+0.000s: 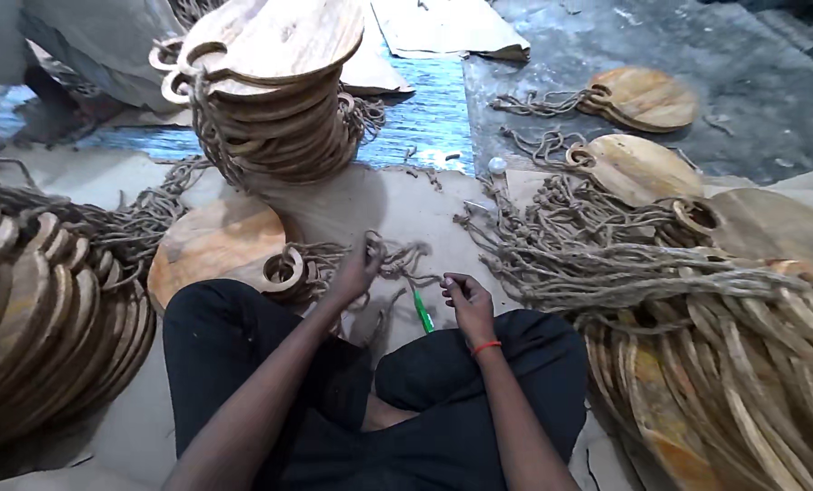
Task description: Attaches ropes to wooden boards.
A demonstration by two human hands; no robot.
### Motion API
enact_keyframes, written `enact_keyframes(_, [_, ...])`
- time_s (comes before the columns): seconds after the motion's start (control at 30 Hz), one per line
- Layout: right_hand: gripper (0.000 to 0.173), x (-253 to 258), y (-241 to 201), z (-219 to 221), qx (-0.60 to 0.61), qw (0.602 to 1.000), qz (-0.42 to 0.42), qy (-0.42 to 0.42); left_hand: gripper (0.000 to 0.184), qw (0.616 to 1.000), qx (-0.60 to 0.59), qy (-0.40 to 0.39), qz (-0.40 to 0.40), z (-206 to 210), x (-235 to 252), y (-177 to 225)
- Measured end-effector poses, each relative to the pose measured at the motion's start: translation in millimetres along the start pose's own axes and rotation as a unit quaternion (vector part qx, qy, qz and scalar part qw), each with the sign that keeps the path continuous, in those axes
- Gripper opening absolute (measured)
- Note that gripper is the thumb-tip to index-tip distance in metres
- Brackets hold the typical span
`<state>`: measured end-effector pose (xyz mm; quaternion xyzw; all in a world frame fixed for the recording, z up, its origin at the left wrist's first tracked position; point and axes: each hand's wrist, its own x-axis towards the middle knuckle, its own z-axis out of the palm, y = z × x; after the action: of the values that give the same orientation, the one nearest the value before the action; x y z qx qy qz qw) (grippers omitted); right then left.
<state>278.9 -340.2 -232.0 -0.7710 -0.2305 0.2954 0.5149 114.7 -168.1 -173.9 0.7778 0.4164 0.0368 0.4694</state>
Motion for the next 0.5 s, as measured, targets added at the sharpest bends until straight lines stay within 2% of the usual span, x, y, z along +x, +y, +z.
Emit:
enact_keyframes(0.1, [0.021, -1, 0, 7, -0.026, 0.999, -0.022, -0.039, 0.027, 0.993, -0.028, 0.072, 0.090, -48, 9, 0])
enact_keyframes(0.17, [0.022, 0, 3, 20, -0.093, 0.989, -0.068, -0.093, 0.032, 0.986, -0.030, 0.100, 0.131, -67, 16, -16])
enact_keyframes(0.2, [0.023, -2, 6, 30, -0.143, 0.975, -0.100, -0.138, 0.032, 0.984, -0.038, 0.115, 0.128, -74, 17, -23])
enact_keyframes(0.27, [0.027, -14, 9, 53, -0.257, 0.920, -0.142, -0.260, 0.034, 0.982, -0.101, 0.140, 0.075, -86, 15, -29])
enact_keyframes(0.37, [0.033, -39, 18, 91, -0.407, 0.795, -0.215, -0.396, 0.039, 0.947, -0.271, 0.170, -0.020, -99, 14, -21])
enact_keyframes(0.43, [0.031, -44, 23, 105, -0.455, 0.752, -0.246, -0.408, 0.038, 0.919, -0.330, 0.208, -0.055, -105, 19, -22])
enact_keyframes(0.5, [0.027, -40, 24, 110, -0.479, 0.736, -0.250, -0.408, 0.039, 0.915, -0.337, 0.219, -0.046, -108, 22, -21])
